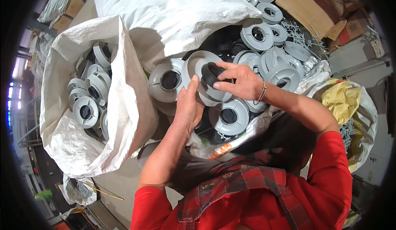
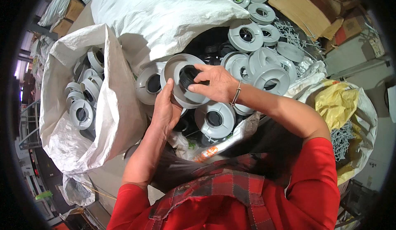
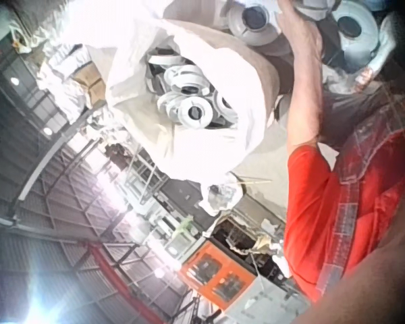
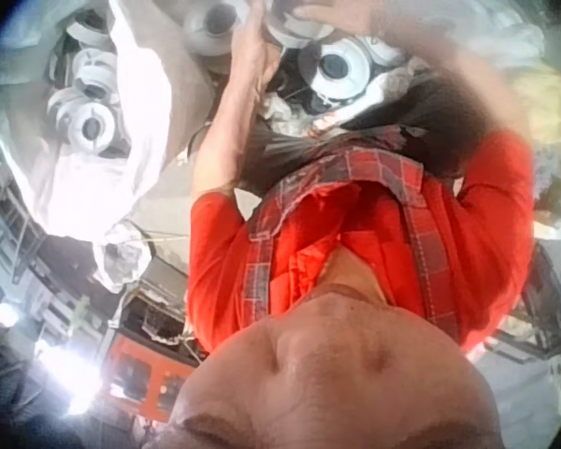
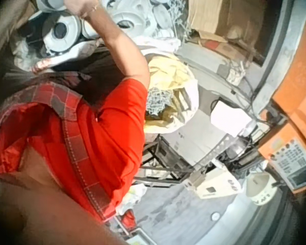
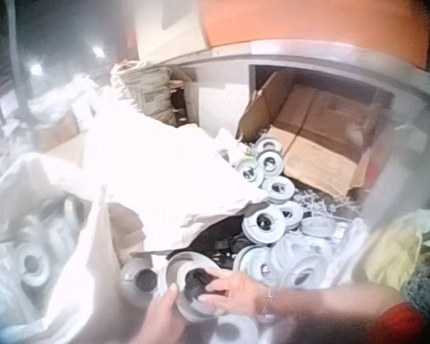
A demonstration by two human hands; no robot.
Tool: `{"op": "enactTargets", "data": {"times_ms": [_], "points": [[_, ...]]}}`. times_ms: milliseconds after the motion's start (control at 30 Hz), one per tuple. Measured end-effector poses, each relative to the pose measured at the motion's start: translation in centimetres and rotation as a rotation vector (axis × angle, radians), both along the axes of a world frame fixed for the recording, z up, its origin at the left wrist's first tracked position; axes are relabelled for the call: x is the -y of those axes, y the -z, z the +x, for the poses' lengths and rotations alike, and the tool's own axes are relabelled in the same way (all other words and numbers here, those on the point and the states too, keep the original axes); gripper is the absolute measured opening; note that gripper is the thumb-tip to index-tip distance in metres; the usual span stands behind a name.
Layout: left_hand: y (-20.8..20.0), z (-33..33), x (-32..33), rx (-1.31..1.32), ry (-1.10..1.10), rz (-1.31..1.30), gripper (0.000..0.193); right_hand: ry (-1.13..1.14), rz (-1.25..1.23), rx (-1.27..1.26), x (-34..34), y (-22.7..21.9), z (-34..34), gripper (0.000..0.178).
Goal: The person sits on the floor and assembles gray circular plastic parts with black rubber inserts by hand. They repeatedly pick up a gray part, insert a black piece, and place the assembled unit into a white sack. The person also briefly uses a wooden stick to stir a bin of metal shavings.
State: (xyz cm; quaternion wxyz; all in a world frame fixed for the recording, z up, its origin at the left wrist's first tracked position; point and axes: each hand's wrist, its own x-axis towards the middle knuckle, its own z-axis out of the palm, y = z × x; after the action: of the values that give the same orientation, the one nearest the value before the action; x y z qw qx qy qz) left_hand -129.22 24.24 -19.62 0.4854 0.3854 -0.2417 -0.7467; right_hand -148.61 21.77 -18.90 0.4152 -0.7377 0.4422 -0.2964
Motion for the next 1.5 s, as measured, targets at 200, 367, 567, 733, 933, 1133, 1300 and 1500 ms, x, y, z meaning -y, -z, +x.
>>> {"op": "enactTargets", "data": {"times_ms": [200,367,567,733,933,1133,1300,1500], "points": [[-0.2,-0.5,-1.6,0.193,0.148,-0.081,0.043,0.063,-0.041,-0.329,-2.2,-2.7,-0.7,0.083],[0.1,0.9,-1.2,0.239,0.267,-0.007,0.045,-0.109,-0.466,-0.371,-3.5,-1.3,-0.9,0.074],[-0.8,1.1,-1.7,0.105,0.326,-0.013,0.044,-0.243,-0.478,-0.372,-3.1,-1.5,-1.4,0.074],[-1.1,-0.1,-2.4,-0.014,0.225,-0.068,0.038,0.029,-0.250,-0.299,-3.4,-1.0,-0.4,0.073],[0.6,-0.3,-2.3,0.132,0.172,-0.088,0.030,0.122,-0.291,-0.116,-3.3,1.4,-0.3,0.072],[0.7,0.8,-1.9,0.235,0.263,0.046,0.031,-0.264,-0.613,-0.316,-3.6,0.6,-1.4,0.074],[0.4,1.0,-1.3,0.227,0.324,0.095,0.036,-0.285,-0.858,-0.384,-3.8,2.3,-1.8,0.074],[0.1,-0.2,-2.9,0.657,0.287,-0.195,0.028,0.010,-0.385,-0.187,-4.2,2.0,-1.3,0.071]]}}
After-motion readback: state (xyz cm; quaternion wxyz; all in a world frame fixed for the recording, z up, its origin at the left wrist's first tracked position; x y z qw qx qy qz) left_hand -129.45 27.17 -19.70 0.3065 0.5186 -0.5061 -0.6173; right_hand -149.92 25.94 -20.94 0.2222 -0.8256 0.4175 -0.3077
